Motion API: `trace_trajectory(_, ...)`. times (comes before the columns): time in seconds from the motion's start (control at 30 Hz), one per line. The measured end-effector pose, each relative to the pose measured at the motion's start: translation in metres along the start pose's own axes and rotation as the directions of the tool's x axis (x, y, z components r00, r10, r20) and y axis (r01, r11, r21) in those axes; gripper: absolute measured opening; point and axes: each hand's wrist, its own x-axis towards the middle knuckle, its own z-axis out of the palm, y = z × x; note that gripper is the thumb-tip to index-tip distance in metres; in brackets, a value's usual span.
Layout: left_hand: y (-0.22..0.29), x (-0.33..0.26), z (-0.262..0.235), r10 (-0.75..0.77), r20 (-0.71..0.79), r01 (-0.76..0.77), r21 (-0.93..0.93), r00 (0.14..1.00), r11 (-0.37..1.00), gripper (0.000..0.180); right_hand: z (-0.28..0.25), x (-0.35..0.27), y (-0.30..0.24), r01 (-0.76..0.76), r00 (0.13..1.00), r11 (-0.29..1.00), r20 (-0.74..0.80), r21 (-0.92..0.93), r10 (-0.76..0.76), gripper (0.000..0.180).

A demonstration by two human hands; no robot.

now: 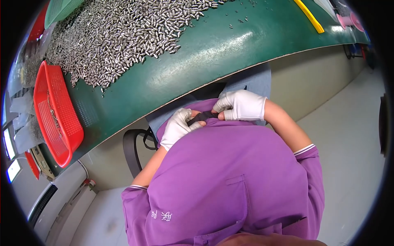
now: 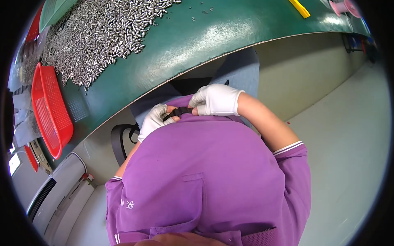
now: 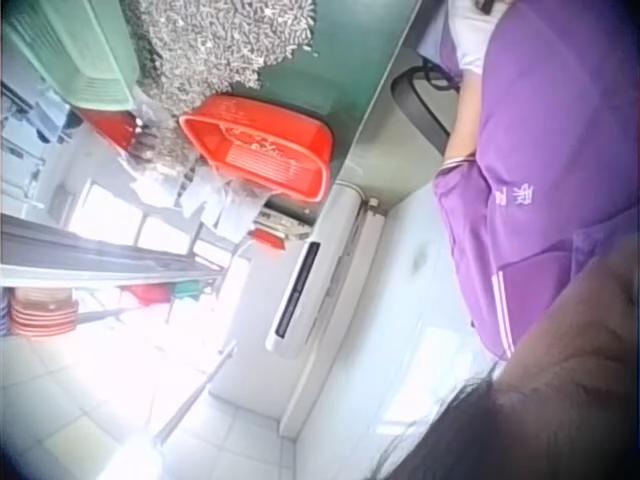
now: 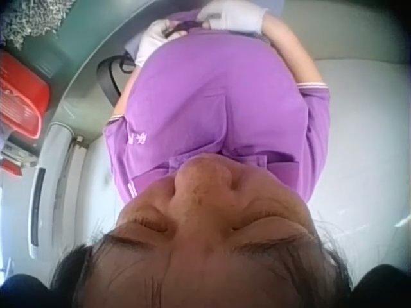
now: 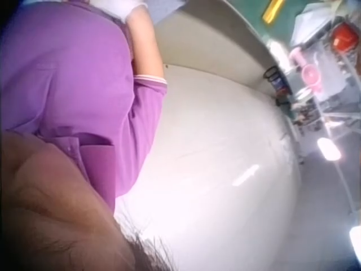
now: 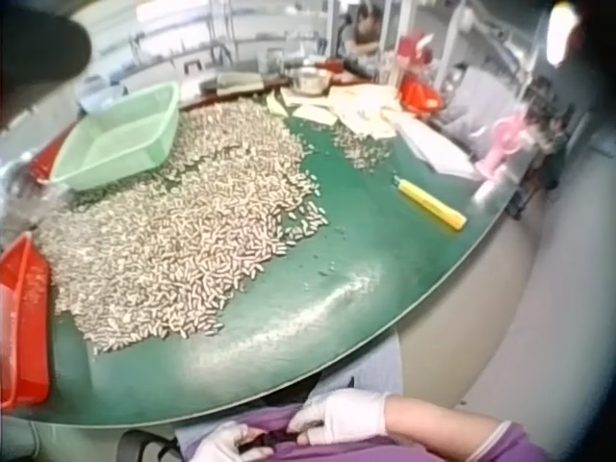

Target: Inspecting and sorting small metal components at a workbench.

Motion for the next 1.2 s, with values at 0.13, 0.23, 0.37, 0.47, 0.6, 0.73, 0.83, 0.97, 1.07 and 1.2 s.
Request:
trace_trajectory(0.13, 0.005, -0.001, 0.000, -0.026, 0.014, 0.027, -0.065, 1.000, 0.998, 0.026, -0.002, -0.007, 0.011, 0.292, 0.950, 0.920, -0.034, -0.260, -0.311, 0.025)
trace_trajectory(0.23, 0.005, 0.003, -0.003, -0.044, 0.049, 0.048, -0.095, 0.998, 0.994, 0.022, -0.006, -0.010, 0.010, 0.326, 0.936, 0.884, -0.018, -0.336, -0.352, 0.023)
trace_trajectory(0.37, 0.002, 0.015, -0.012, -0.084, 0.176, 0.106, -0.121, 0.981, 0.987, 0.025, -0.006, -0.008, -0.006, 0.115, 0.936, 0.684, -0.151, -0.721, -0.317, 0.020)
trace_trajectory(0.47, 0.017, 0.030, -0.016, -0.059, 0.390, 0.121, -0.136, 0.919, 0.983, 0.033, -0.001, -0.004, -0.015, 0.074, 0.833, 0.584, -0.273, -0.808, -0.482, 0.018)
trace_trajectory(0.6, 0.028, 0.047, -0.017, -0.155, 0.491, 0.196, -0.034, 0.857, 0.980, 0.033, 0.000, 0.000, -0.021, 0.059, 0.891, 0.682, -0.270, -0.729, -0.365, 0.018)
trace_trajectory(0.73, 0.031, 0.049, -0.017, -0.115, 0.484, 0.041, 0.160, 0.867, 0.986, 0.028, 0.002, -0.004, -0.017, 0.063, 0.870, 0.632, -0.268, -0.772, -0.414, 0.016)
trace_trajectory(0.83, 0.026, 0.051, -0.013, -0.087, 0.465, -0.043, 0.261, 0.881, 0.964, 0.027, 0.001, -0.001, -0.017, 0.120, 0.813, 0.571, -0.250, -0.812, -0.526, 0.013)
trace_trajectory(0.97, 0.006, 0.059, -0.007, -0.048, 0.466, -0.021, 0.142, 0.883, 0.990, 0.027, -0.001, -0.005, -0.026, 0.155, 0.830, 0.552, -0.195, -0.820, -0.523, 0.015)
trace_trajectory(1.07, 0.030, 0.052, -0.014, -0.083, 0.487, -0.010, 0.185, 0.870, 0.983, 0.030, -0.010, -0.009, -0.027, 0.183, 0.855, 0.462, -0.092, -0.868, -0.511, 0.015)
trace_trajectory(1.2, 0.027, 0.057, -0.014, -0.085, 0.457, 0.018, 0.150, 0.885, 0.989, 0.032, -0.020, -0.006, -0.023, 0.237, 0.848, 0.409, -0.017, -0.881, -0.529, 0.014)
